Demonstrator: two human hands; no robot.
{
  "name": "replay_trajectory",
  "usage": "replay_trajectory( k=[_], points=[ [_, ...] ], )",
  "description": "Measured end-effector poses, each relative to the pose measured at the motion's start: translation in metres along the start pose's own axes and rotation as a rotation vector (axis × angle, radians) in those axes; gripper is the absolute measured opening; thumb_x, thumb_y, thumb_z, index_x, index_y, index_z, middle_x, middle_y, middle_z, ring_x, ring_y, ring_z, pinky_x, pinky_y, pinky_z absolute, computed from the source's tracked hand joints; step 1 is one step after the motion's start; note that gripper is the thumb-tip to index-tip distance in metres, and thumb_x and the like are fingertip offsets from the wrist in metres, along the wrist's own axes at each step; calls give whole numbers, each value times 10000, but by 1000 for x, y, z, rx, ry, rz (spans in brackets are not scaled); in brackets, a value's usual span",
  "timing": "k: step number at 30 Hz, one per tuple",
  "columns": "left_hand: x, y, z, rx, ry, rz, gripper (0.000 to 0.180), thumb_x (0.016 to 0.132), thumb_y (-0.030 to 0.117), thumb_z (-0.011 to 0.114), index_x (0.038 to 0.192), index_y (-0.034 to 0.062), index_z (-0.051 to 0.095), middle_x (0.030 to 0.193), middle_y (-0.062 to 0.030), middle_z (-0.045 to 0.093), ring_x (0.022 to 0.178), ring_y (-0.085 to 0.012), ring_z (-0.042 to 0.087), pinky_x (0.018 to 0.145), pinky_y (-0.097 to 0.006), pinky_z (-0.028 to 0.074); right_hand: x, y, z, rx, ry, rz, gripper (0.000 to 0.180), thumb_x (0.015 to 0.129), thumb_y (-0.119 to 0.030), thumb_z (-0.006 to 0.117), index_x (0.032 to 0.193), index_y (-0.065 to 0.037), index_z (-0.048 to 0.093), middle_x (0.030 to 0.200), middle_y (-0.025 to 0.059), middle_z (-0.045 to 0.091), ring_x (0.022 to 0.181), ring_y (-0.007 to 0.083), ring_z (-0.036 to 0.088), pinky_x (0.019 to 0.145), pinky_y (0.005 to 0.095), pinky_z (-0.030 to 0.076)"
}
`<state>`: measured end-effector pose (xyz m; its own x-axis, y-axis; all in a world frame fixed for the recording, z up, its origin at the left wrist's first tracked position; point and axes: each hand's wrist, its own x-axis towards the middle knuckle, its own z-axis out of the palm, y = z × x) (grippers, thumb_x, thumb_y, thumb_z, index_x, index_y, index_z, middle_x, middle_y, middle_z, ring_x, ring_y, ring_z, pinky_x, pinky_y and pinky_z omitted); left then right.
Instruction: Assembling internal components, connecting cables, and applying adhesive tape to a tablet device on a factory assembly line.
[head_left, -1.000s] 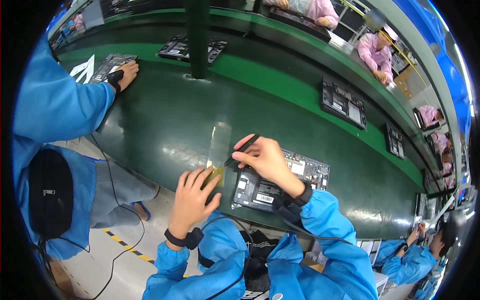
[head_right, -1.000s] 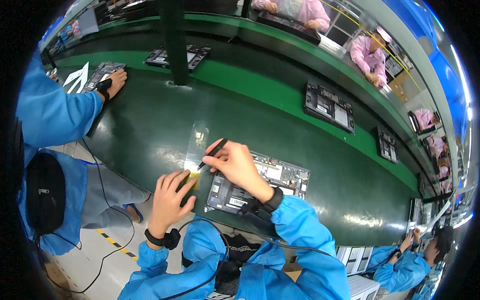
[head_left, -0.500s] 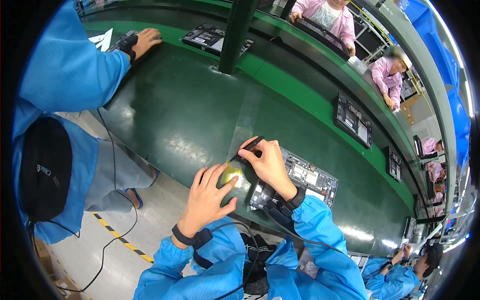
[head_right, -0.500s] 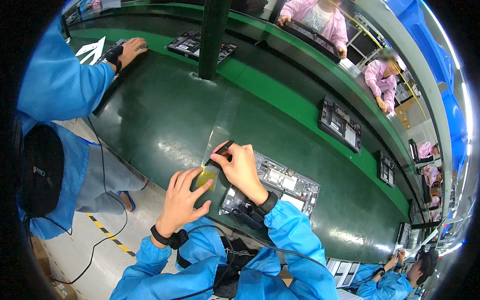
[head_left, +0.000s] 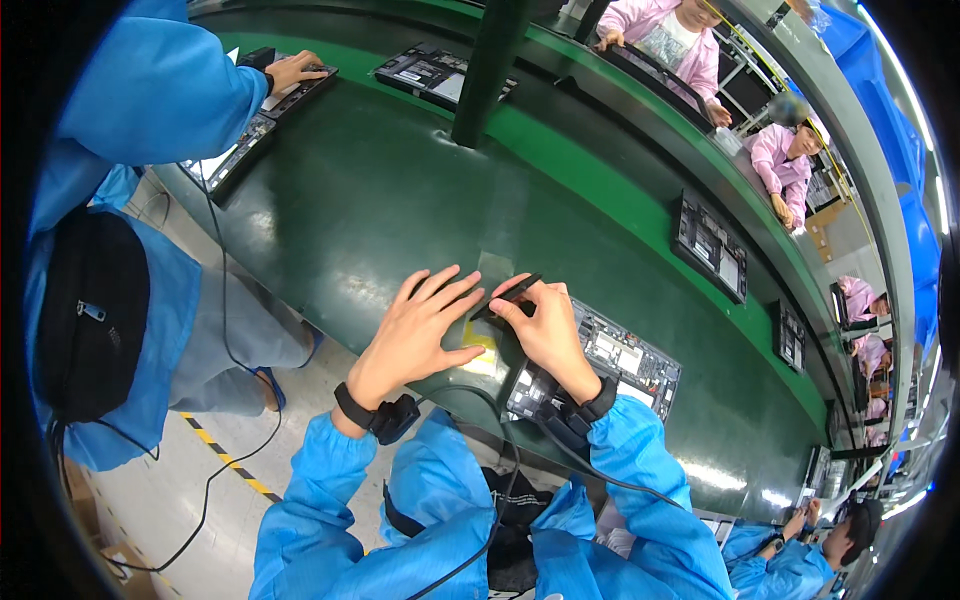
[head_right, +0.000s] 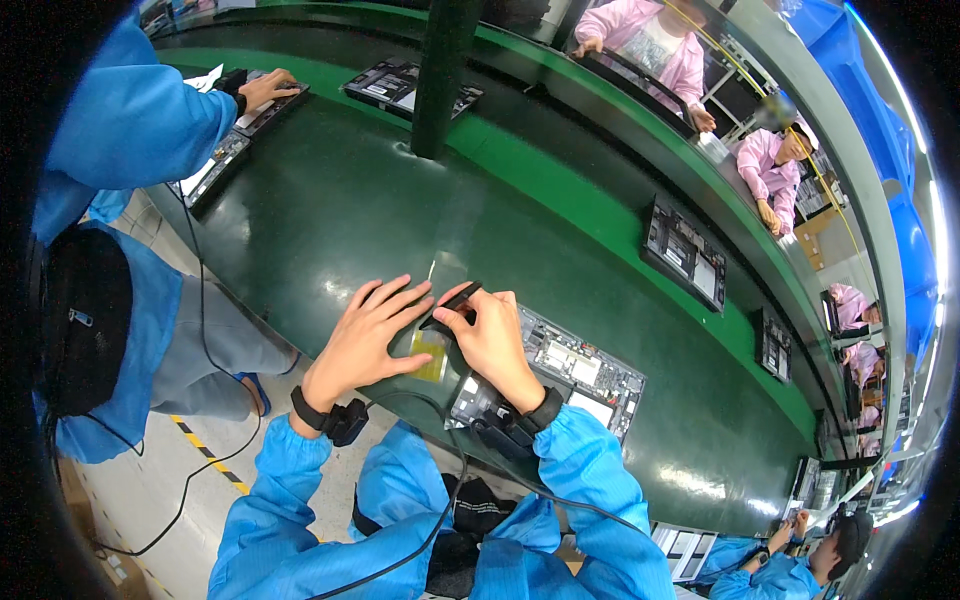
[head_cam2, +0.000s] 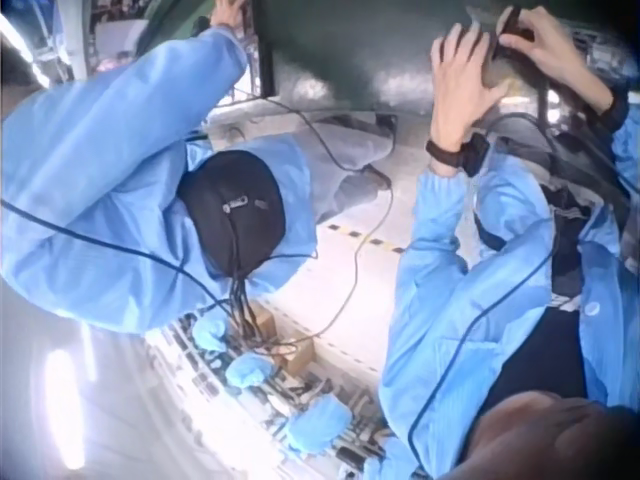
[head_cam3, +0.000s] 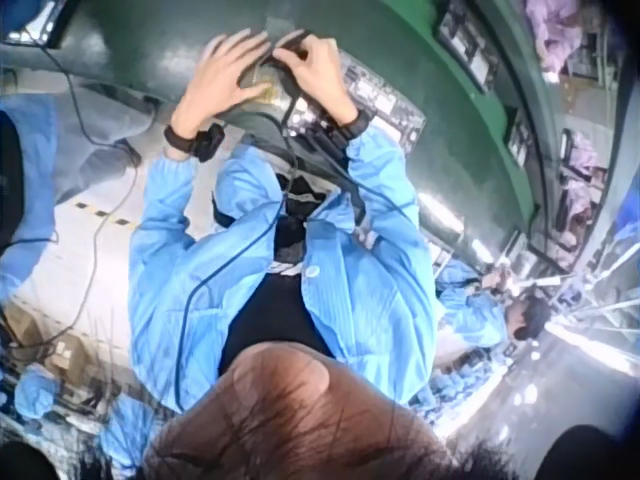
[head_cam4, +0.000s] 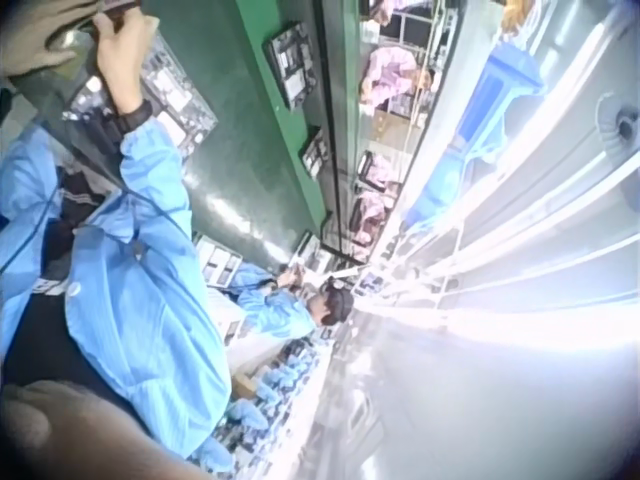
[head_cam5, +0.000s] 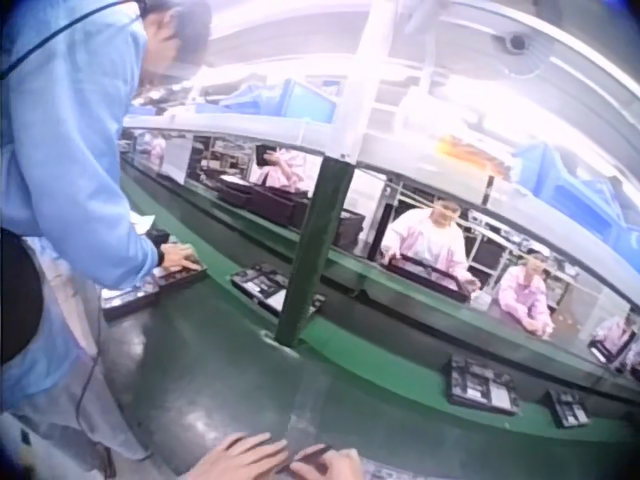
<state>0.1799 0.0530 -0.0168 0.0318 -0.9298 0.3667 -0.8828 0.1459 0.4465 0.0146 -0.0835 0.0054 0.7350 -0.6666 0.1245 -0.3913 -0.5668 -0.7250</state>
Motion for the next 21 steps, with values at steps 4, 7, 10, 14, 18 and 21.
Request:
replay_trajectory(
  k=[4, 7, 10, 14, 18, 21],
  points=[
    [2, 0, -2, -24, -2, -1, 663, 798, 444, 774, 1329, 74, 631, 1468, -72, 541, 1389, -294, 449, 1176, -493, 305, 0, 0, -5, -59, -41, 3, 176, 888, -180, 762, 984, -41, 714, 854, 81, 765, 806, 200, 718, 869, 311, 441],
    [4, 0, -2, -20, 5, -16, 655, 801, 447, 772, 1324, 77, 637, 1464, -71, 544, 1390, -294, 447, 1175, -492, 307, 2, 5, -3, -16, -27, -22, 172, 889, -180, 760, 980, -42, 714, 851, 78, 764, 810, 201, 710, 880, 315, 428],
    [5, -1, -2, -46, -32, -46, 683, 790, 437, 762, 1359, 86, 622, 1501, -71, 518, 1420, -298, 418, 1186, -491, 279, 2, 6, -1, 57, -1, -6, 171, 894, -187, 753, 976, -42, 714, 849, 76, 762, 813, 204, 687, 894, 326, 408],
    [5, -2, -3, -44, -26, -43, 680, 786, 436, 765, 1351, 83, 627, 1499, -70, 521, 1417, -298, 422, 1184, -489, 283, 1, -3, -6, -105, -101, -2, 167, 893, -194, 748, 975, -50, 726, 857, 69, 760, 823, 210, 655, 898, 340, 391],
    [5, -3, -1, -39, -20, -29, 670, 783, 428, 770, 1340, 81, 635, 1493, -70, 528, 1414, -296, 428, 1181, -487, 288, 2, 0, -4, -23, -15, 16, 156, 879, -197, 756, 963, -66, 745, 869, 56, 759, 814, 207, 644, 898, 338, 386],
    [6, -2, -3, -40, -23, -35, 668, 782, 425, 773, 1339, 83, 636, 1490, -71, 530, 1413, -294, 429, 1181, -486, 288, 2, -4, -3, -23, -6, 27, 141, 872, -192, 758, 952, -75, 757, 893, 48, 757, 820, 216, 617, 896, 338, 382]
  ],
)
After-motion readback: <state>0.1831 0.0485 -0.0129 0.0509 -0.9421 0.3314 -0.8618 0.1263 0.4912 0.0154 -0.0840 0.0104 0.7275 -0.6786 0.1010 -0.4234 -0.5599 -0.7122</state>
